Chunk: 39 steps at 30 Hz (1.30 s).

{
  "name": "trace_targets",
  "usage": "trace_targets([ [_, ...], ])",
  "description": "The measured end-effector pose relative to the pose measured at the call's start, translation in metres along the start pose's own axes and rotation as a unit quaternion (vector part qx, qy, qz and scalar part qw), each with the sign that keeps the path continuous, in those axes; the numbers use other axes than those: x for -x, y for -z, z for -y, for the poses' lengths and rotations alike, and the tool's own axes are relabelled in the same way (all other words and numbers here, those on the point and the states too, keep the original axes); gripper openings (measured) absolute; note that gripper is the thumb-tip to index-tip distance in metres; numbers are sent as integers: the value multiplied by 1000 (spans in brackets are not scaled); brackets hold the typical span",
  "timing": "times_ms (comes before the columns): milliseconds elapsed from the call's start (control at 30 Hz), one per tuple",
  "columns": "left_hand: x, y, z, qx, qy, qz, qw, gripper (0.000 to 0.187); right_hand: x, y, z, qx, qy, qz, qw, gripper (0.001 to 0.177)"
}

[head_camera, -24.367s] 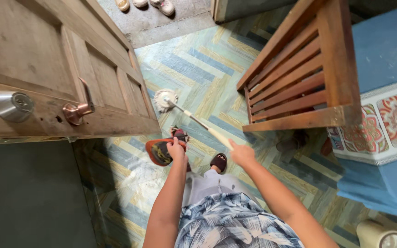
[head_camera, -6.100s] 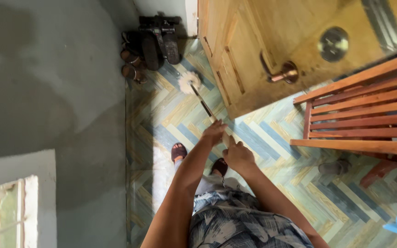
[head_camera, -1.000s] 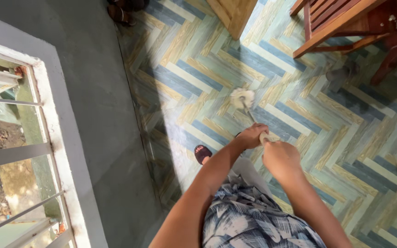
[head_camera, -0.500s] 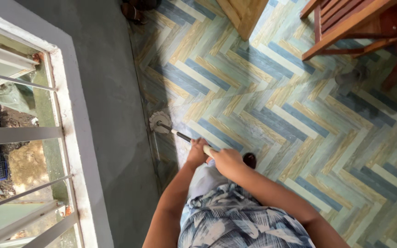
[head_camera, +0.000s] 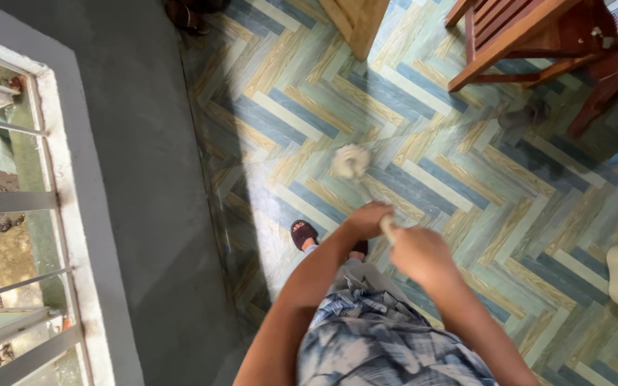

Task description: The person mops a chevron-patterned floor using a mop, moving through a doorway and around wooden furniture.

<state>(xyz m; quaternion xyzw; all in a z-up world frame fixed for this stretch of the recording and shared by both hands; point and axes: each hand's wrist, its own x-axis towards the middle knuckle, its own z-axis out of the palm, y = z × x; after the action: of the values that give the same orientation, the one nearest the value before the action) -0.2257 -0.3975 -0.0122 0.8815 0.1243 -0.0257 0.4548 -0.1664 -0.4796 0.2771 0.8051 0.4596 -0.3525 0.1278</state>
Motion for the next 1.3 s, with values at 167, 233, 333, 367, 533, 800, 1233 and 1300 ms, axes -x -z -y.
trace_targets([
  [167,97,-3,44,1,133,-31,991,36,-16,-32,19,-20,141,42,989,42],
  [233,110,1,68,-112,205,-9,972,49,-44,-65,40,12,126,45,991,54],
  [333,125,24,93,-54,269,-97,957,62,-104,-120,72,41,158,17,986,55],
  [367,130,32,100,-52,282,-104,952,67,-122,-135,85,30,172,0,985,57],
  [533,154,55,121,-7,333,-95,938,89,-161,-149,121,34,220,-20,975,65],
  [800,140,53,100,33,190,-49,980,75,-108,-85,104,27,144,34,989,59],
  [1233,147,103,147,-31,107,76,991,80,-111,-67,168,-29,77,88,993,77],
  [1300,140,101,141,-64,55,85,993,81,-103,-56,166,-56,65,50,995,66],
])
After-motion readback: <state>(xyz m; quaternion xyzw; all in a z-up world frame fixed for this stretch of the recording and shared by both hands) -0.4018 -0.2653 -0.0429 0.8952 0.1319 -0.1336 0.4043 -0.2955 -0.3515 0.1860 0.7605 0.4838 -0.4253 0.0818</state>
